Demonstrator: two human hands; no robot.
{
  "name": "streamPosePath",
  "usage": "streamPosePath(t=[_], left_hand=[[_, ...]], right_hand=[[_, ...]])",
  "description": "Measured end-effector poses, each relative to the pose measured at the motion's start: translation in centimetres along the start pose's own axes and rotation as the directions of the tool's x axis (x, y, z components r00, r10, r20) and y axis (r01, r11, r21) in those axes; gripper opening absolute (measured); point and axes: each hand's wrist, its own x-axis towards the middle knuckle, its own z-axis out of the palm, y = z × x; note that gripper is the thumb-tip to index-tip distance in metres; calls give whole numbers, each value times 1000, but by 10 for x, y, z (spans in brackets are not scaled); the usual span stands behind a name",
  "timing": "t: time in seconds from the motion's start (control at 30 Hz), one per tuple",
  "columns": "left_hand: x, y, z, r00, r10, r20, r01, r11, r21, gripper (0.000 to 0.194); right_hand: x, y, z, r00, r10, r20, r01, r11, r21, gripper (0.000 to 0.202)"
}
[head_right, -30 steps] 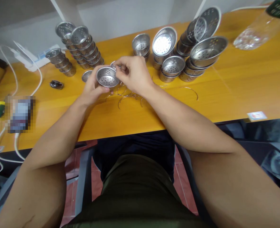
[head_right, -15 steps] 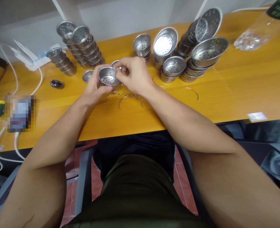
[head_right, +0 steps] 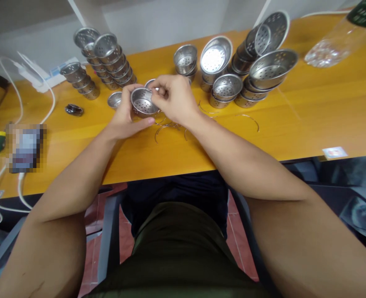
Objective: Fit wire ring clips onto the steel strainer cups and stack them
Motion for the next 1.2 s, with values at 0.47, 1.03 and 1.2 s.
streamPosePath(t=[0.47, 1.03, 1.2], left_hand=[[0, 8, 7, 995, 74, -73, -66, 992, 105, 112], [-6, -10, -7, 999, -45, -21, 45, 999, 13, 115], [-5, -13, -9, 1000, 8, -19, -7, 998, 62, 102]], right_hand=[[-2, -4, 16, 1000, -5, -21, 8, 989, 150, 38], [10, -21, -28, 903, -119, 414, -112, 863, 493, 75], [9, -15, -27, 913, -64, 402, -134, 886, 445, 81]])
